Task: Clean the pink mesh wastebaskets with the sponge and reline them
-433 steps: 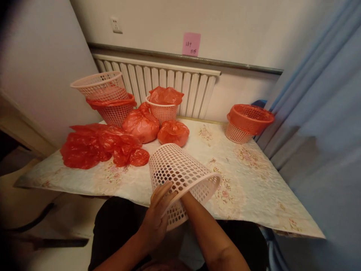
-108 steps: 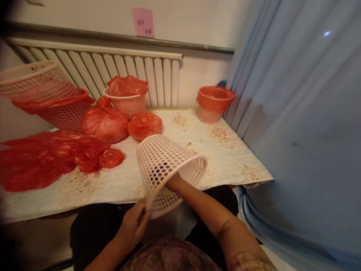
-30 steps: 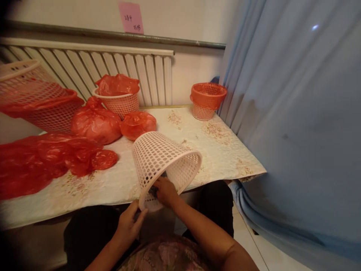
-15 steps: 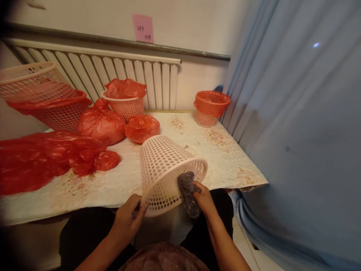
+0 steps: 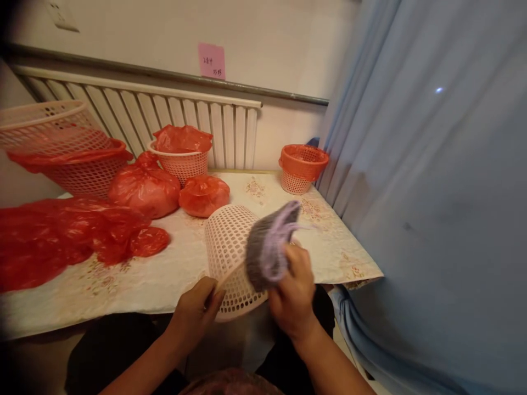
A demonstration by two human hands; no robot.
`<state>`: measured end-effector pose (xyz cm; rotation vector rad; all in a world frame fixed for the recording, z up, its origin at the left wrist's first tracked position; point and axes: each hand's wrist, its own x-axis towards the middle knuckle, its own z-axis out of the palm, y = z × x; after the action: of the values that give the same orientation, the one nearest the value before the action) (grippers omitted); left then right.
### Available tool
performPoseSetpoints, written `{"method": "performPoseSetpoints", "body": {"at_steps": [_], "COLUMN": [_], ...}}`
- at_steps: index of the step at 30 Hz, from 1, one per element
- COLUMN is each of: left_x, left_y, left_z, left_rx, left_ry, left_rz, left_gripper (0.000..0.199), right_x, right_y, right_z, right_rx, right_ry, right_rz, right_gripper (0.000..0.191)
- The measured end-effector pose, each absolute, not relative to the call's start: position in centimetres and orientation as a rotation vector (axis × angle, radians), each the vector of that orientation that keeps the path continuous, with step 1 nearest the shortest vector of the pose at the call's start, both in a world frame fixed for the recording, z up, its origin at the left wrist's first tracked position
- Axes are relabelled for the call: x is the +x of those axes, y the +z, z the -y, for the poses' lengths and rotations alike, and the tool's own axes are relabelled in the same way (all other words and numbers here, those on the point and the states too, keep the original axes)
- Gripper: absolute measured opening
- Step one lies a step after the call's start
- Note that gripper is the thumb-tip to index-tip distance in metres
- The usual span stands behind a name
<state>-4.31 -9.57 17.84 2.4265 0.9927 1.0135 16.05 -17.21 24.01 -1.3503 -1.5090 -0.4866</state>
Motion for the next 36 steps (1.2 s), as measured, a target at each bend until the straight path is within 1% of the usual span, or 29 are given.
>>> {"method": "performPoseSetpoints", "body": {"at_steps": [3, 5, 9, 14, 18, 22, 26, 32, 36], "left_x": [-4.5, -4.7, -4.8, -4.7, -5.3, -6.1, -6.5, -7.3, -8.3], "left_y": [17.4, 16.8, 15.6, 15.4, 15.5, 14.8, 13.8, 12.5, 11.5], "left_z": [9.5, 9.4, 9.1, 9.7, 10.4, 10.7, 10.9, 11.3, 11.6], "left_rx": [2.432, 2.44, 2.45, 2.489, 2.463, 2.473, 2.467, 2.445, 2.413], "left_ry": [1.028, 1.045, 1.052, 1.074, 0.999, 0.997, 1.016, 1.022, 1.003], "left_rz": [-1.011, -0.993, -0.946, -0.948, -0.917, -0.92, -0.887, -0.839, -0.853], "left_gripper": [0.015, 0.013, 0.017, 0.014, 0.012, 0.019, 0.017, 0.015, 0.015], "right_x": [13.6, 12.6, 12.2, 13.6, 16.0, 20.0, 23.0, 23.2, 23.6], "right_y": [24.8, 24.8, 24.4, 24.6, 24.7, 23.5, 20.5, 16.7, 15.0], "right_z": [16.0, 15.7, 15.2, 13.8, 13.0, 12.0, 11.3, 11.4, 11.6], "right_rx": [-1.285, -1.28, -1.279, -1.249, -1.26, -1.253, -1.297, -1.348, -1.418], "right_ry": [-0.476, -0.473, -0.483, -0.536, -0.472, -0.431, -0.383, -0.418, -0.346], "right_rz": [1.978, 2.124, 2.175, 2.205, 2.277, 2.147, 1.881, 1.504, 1.388], "right_gripper": [0.036, 0.036, 0.033, 0.021, 0.024, 0.028, 0.03, 0.028, 0.036]}}
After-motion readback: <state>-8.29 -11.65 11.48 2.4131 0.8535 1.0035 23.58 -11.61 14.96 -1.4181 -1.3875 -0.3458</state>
